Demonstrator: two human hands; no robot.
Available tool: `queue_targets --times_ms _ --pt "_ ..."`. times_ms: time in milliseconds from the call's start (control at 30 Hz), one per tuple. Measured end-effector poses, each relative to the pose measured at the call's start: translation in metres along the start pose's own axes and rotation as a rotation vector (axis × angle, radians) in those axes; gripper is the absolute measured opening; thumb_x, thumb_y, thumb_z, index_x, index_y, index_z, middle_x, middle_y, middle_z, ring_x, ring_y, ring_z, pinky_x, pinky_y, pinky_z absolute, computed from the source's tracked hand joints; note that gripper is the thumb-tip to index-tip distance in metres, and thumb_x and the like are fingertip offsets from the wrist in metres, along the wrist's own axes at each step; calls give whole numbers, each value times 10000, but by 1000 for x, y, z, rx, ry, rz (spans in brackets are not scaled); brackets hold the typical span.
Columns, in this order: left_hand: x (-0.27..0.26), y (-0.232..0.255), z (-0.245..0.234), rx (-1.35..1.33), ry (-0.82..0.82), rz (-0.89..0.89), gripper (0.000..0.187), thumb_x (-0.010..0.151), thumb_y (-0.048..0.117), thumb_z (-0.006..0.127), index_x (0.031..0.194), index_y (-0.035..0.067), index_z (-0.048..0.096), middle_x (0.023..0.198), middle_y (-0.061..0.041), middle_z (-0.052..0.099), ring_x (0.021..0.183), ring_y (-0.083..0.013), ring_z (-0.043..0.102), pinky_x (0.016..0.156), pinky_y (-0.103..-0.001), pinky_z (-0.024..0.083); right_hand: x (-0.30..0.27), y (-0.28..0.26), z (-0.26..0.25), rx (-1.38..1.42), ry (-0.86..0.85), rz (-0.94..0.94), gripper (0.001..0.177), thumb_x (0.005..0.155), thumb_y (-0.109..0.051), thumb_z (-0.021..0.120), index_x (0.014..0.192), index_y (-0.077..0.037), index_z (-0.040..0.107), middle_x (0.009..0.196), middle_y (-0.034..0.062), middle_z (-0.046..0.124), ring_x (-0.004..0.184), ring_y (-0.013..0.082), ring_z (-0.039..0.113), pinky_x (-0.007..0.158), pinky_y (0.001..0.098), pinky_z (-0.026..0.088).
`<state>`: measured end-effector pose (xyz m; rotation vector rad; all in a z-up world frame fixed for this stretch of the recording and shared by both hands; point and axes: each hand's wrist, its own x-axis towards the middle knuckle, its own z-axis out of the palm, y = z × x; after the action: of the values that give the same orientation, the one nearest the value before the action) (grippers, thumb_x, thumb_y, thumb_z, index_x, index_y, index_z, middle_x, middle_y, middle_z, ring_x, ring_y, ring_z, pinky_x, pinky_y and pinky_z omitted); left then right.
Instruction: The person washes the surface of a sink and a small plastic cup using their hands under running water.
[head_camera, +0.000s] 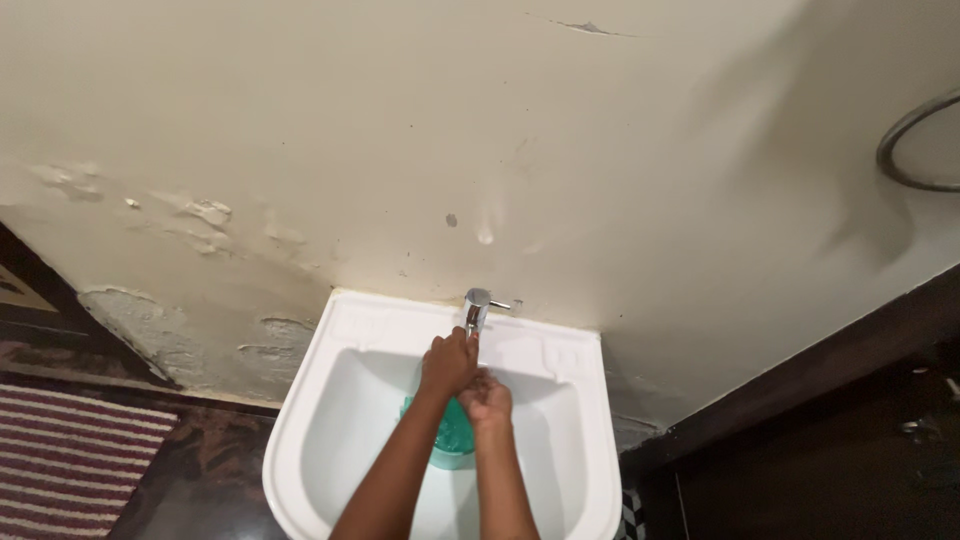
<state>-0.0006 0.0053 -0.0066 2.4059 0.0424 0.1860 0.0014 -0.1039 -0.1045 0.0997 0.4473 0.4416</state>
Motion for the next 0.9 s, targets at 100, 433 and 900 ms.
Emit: queue_targets --times_ms 100,433,900 --pt "8 -28 4 -248 -113 -122 460 1048 449 427 1076 79 700 1040 -185 743 1022 -397 671 924 -503 519 -5 -33 25 21 -16 -43 234 959 -70 418 854 -29 623 816 120 656 682 225 632 640 369 551" --pt "56 -94 -16 -264 -70 -303 263 927 158 601 1130 135 767 1082 -107 784 1021 -232 751 945 -348 567 17 -5 265 -1023 -34 -279 388 1058 -65 428 1370 163 453 1279 282 549 1205 399 586 1100 499 521" --pt "5 -69 -1 -363 -284 -366 197 899 190 638 1015 104 772 849 -128 786 786 -254 784 765 -364 623 -12 11 16 -415 180 -291 165 969 -132 515 872 -33 606 789 134 614 685 291 619 621 431 566"
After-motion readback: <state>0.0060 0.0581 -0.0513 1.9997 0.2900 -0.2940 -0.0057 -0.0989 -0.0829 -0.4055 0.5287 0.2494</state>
